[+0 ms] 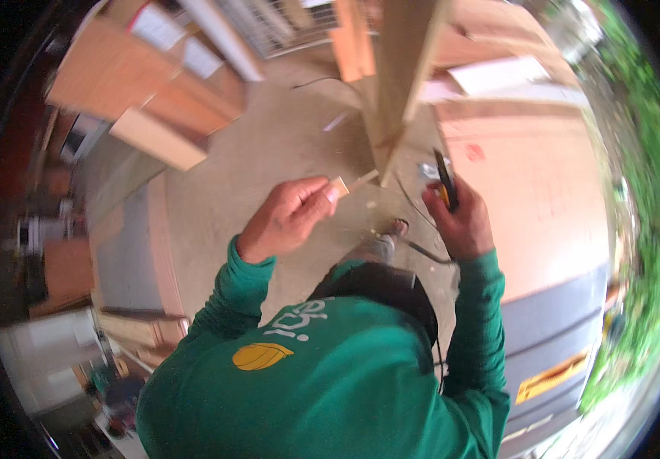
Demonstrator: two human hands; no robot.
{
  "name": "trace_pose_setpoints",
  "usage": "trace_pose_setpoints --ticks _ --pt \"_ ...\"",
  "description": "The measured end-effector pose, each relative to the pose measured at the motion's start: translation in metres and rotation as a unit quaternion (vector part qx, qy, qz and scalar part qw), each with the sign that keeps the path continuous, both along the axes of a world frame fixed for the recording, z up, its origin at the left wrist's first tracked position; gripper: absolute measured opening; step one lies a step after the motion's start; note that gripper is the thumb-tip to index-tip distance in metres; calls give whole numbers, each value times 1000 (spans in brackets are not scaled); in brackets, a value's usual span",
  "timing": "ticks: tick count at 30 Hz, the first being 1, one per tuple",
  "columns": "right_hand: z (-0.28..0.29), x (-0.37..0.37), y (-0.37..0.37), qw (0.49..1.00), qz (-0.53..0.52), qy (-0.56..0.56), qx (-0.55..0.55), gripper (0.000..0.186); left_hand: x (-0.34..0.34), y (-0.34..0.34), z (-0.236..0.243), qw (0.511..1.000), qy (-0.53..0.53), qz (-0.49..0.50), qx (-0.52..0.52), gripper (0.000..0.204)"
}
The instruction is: The person cuts thin wooden strips using a utility knife and pliers, then bends and arranges them on a large wooden board. The person repeatedly measures, cuts, and places the strips to form a pattern on the board.
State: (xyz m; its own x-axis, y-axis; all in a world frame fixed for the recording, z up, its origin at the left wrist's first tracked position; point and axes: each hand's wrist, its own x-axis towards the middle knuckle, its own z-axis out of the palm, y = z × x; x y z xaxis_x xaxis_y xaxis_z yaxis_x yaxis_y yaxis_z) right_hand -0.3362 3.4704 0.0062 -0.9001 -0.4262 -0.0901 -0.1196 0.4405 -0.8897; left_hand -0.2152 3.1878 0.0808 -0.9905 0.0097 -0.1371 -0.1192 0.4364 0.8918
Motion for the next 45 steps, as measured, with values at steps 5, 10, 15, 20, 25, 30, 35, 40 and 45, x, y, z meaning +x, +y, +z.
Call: trace_pose_setpoints --ticks 5,10,15,20,25,30,35,40,45 --pt "-43 57 -34 989 100 -93 55 29 116 -36 9 986 10 166 32 29" --pt "-51 96 -92 961 226 -116 110 30 201 -82 24 944 40 327 15 27" --pt "-63 103 -178 947 234 -158 154 29 258 -161 6 876 139 448 117 30" --pt "-248 60 -198 884 364 17 291 32 345 -282 6 800 191 549 147 32" --pt "-272 67 -236 814 191 -316 449 44 420 -367 60 710 205 661 133 36" --pt "-365 -19 -219 582 543 14 605 63 474 -483 67 612 218 744 158 35" --pt "-337 4 -411 759 381 -201 488 52 477 -609 53 679 213 701 49 43" --pt "-313 -42 -611 800 261 -343 417 31 472 -725 73 639 239 731 -8 37" --pt "-234 -52 -849 816 304 -327 368 24 471 -823 110 590 250 765 -62 30"
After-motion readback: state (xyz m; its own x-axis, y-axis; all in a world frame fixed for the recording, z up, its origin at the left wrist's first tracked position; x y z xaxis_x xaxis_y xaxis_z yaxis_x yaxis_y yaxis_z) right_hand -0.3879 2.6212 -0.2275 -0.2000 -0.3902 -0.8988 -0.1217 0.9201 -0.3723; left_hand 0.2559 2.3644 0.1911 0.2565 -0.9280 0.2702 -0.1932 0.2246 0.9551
